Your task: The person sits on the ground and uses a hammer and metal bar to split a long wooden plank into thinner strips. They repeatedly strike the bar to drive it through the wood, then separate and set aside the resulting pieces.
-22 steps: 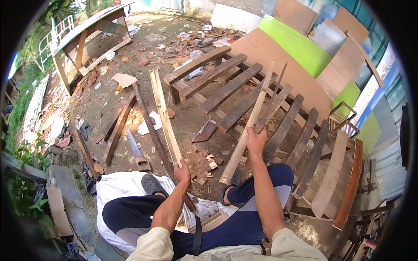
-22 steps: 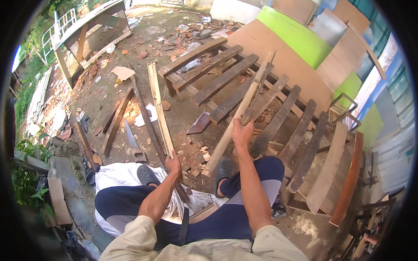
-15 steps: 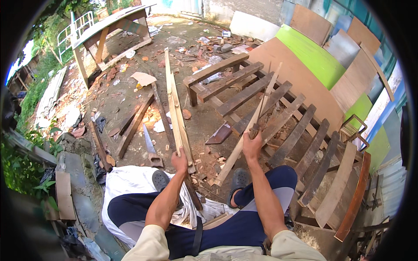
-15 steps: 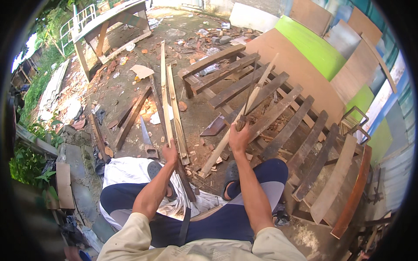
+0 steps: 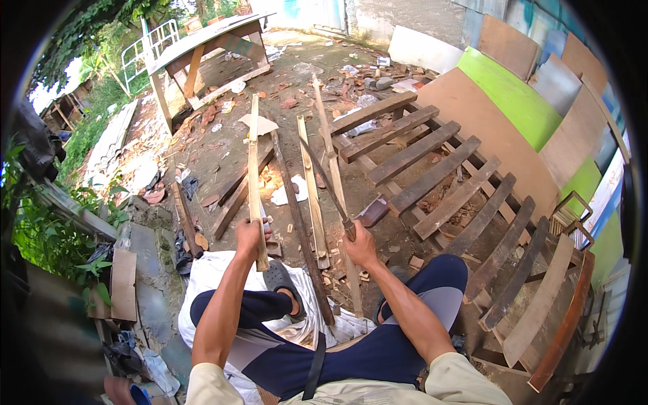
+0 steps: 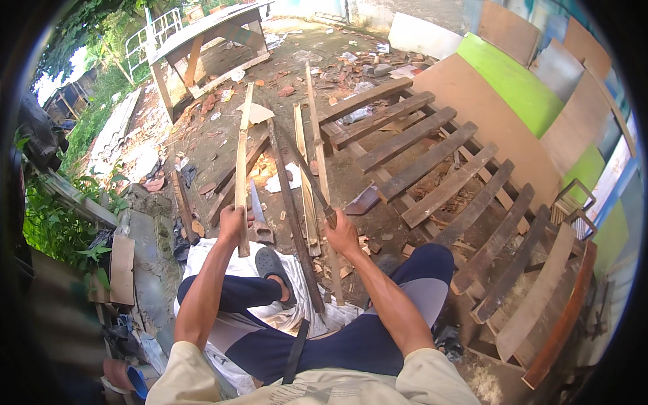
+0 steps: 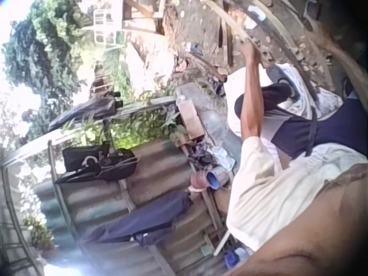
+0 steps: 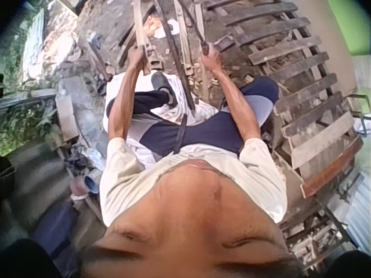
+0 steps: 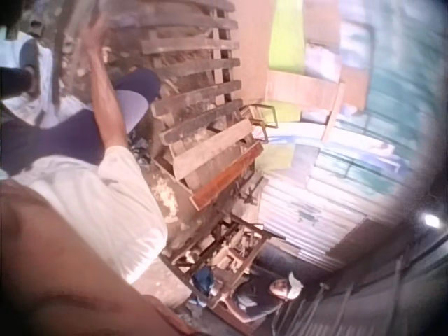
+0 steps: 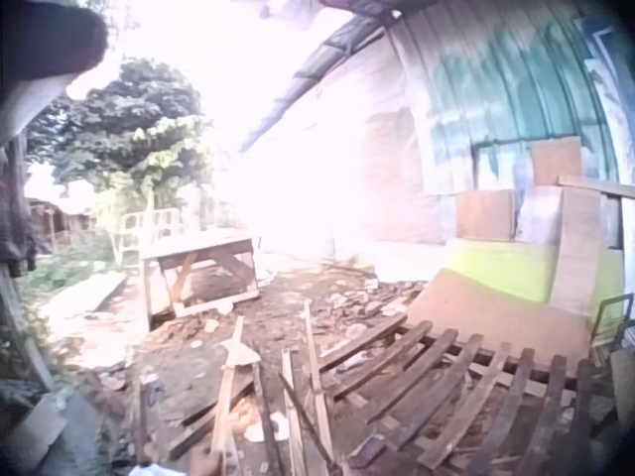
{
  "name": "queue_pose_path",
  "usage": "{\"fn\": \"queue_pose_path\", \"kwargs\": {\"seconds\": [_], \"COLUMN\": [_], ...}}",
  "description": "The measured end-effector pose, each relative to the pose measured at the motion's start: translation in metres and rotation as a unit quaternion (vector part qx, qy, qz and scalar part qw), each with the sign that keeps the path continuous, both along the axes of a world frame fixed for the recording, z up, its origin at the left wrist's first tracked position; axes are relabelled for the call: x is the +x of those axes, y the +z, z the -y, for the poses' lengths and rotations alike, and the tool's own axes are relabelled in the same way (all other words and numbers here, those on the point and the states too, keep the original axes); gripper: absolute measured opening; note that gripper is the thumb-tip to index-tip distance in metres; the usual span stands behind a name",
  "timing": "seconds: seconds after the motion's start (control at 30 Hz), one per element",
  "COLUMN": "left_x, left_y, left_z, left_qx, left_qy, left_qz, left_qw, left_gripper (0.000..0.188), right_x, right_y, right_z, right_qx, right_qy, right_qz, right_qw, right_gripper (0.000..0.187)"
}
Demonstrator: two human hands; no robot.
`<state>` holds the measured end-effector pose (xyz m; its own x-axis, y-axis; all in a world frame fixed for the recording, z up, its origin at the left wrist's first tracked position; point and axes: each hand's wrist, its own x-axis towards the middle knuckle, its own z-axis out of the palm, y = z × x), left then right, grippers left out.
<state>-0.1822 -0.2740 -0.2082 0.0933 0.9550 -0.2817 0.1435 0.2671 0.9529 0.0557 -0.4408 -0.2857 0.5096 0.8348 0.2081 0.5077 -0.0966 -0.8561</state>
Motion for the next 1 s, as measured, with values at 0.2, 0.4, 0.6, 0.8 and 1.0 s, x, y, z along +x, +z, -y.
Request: {"fn": "queue_pose_path", "kwargs": {"seconds": [0.2, 0.4, 0.6, 0.8, 1.0], "left_x": [-0.012, -0.014, -0.009, -0.009, -0.007], "left_y": [-0.023, -0.033, -0.031, -0.032, -0.032], "left_z": [0.030, 0.031, 0.034, 0.036, 0.036], "left_qx": [-0.007, -0.003, -0.004, 0.009, 0.008], "left_qy": [0.011, 0.021, 0.029, 0.018, 0.019], "left_qz": [-0.018, 0.008, 0.022, 0.005, 0.005], "left_qw": [1.000, 1.000, 0.999, 1.000, 1.000], "left_gripper": [0.024, 0.027, 0.027, 0.027, 0.027], "right_x": [-0.006, -0.007, -0.011, -0.002, 0.003], "right_y": [-0.044, -0.060, -0.052, -0.059, -0.062], "right_z": [0.007, 0.005, 0.001, -0.009, -0.013], "right_qx": [-0.051, -0.077, -0.096, -0.181, -0.208], "right_qy": [0.095, 0.115, 0.080, 0.057, 0.030], "right_qz": [0.094, 0.127, 0.124, 0.116, 0.093], "right_qw": [0.990, 0.982, 0.984, 0.975, 0.973], "right_gripper": [0.027, 0.029, 0.032, 0.042, 0.034]}}
